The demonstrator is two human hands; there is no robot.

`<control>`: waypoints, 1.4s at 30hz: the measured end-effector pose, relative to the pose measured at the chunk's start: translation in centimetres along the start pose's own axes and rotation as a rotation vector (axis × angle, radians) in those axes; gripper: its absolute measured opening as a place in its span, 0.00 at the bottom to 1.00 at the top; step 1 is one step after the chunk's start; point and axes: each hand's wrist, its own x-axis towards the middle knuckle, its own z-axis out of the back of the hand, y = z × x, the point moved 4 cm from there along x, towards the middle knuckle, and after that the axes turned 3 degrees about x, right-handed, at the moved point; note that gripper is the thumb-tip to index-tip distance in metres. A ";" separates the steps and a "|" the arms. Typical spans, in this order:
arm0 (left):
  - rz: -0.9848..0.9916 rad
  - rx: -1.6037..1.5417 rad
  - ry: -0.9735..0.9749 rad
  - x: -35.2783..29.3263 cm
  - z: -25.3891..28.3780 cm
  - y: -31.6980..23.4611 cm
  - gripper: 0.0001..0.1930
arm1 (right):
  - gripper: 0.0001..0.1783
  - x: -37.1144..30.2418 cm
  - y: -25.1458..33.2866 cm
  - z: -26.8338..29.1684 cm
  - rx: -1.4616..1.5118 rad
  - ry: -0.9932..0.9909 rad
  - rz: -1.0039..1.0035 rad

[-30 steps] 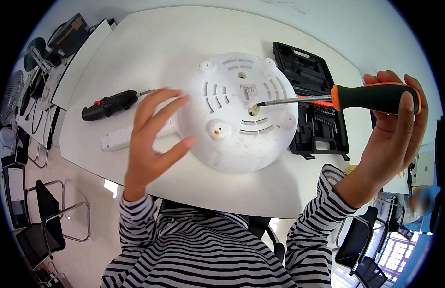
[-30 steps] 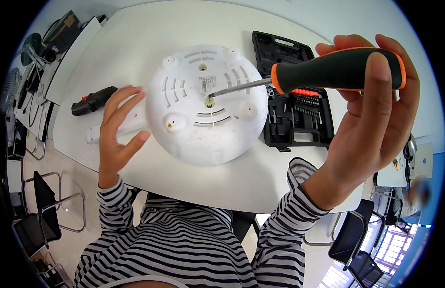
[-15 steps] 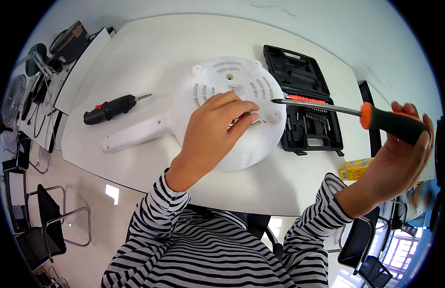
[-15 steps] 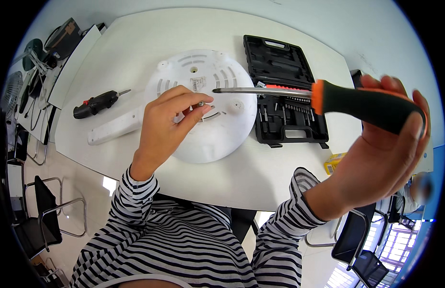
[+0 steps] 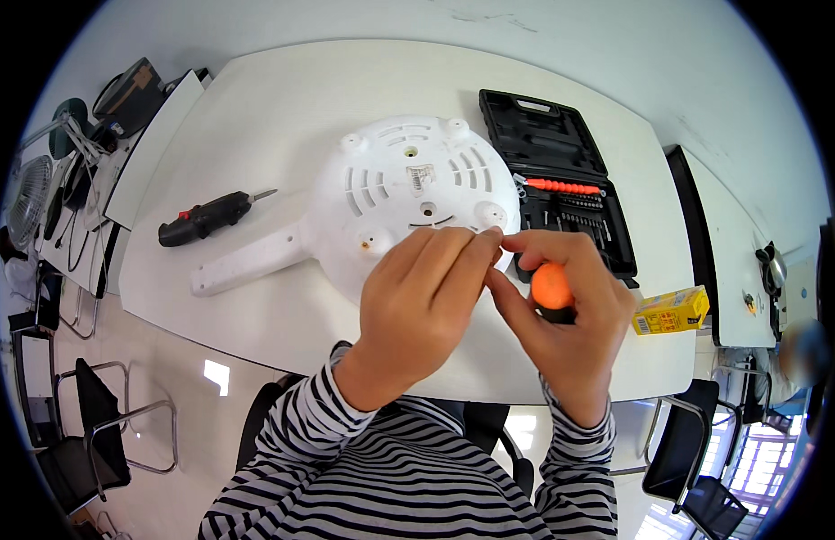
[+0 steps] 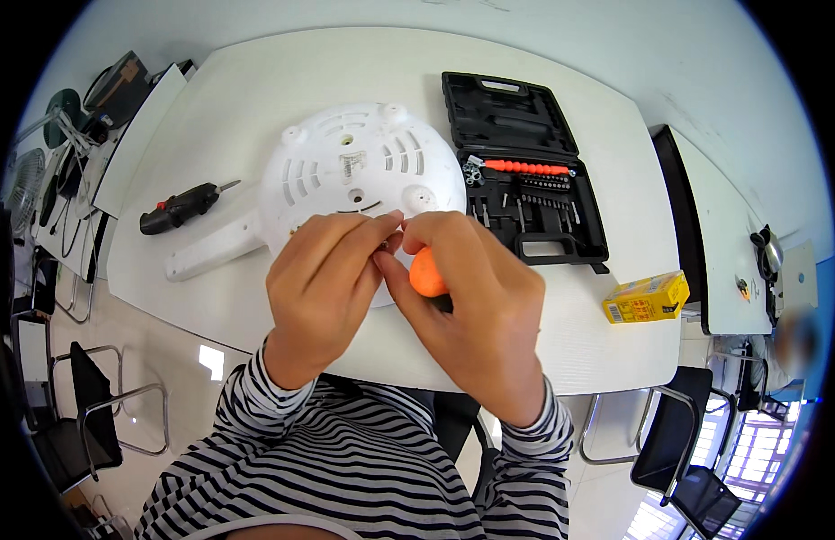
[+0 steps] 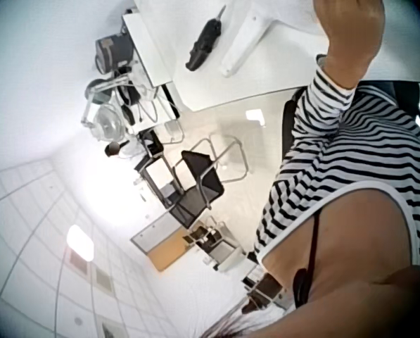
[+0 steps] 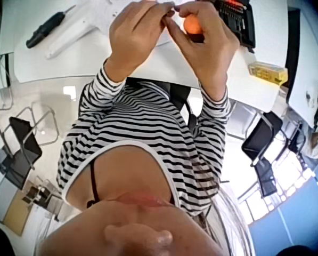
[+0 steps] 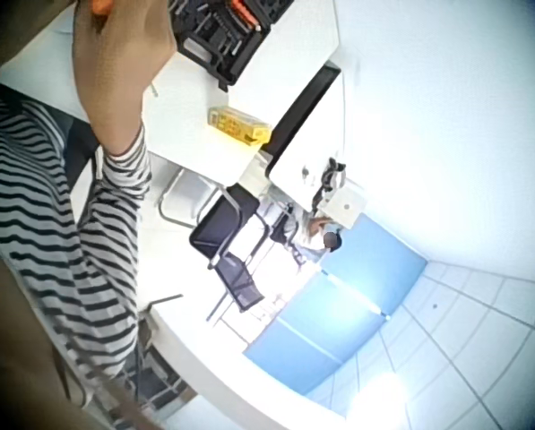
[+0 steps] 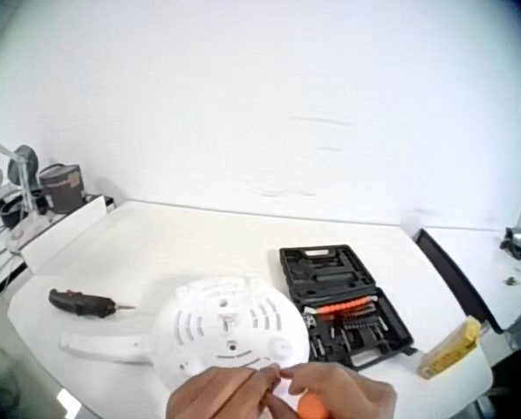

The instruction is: The person assembles a white ceiling fan by inserting and tightening screws into the fan base and neck using a screwdriver. They rotate the fan to access different screw holes and briefly open the fan cover to reveal internal wiring before closing it again.

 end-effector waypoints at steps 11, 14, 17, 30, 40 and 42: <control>-0.111 0.215 0.035 -1.1 -1.1 -0.7 0.12 | 0.18 -1.3 -0.1 -1.0 -0.092 -0.081 0.027; -0.109 0.167 0.056 -1.0 -1.0 -0.6 0.11 | 0.16 -1.5 0.5 -1.0 -0.219 -0.063 0.145; -0.108 0.160 0.084 -0.8 -1.0 -0.1 0.10 | 0.15 -2.0 1.1 -1.8 -0.355 -0.061 0.306; 0.278 -0.128 0.287 1.9 -0.7 6.2 0.04 | 0.12 -1.0 -13.3 2.7 -0.422 0.103 -0.369; 0.243 -0.169 0.438 1.4 -0.6 7.3 0.04 | 0.15 -4.0 -16.4 0.5 -0.467 0.301 -0.559; 0.242 -0.157 0.444 1.2 -0.6 7.3 0.04 | 0.15 -3.8 -16.0 0.6 -0.426 0.280 -0.581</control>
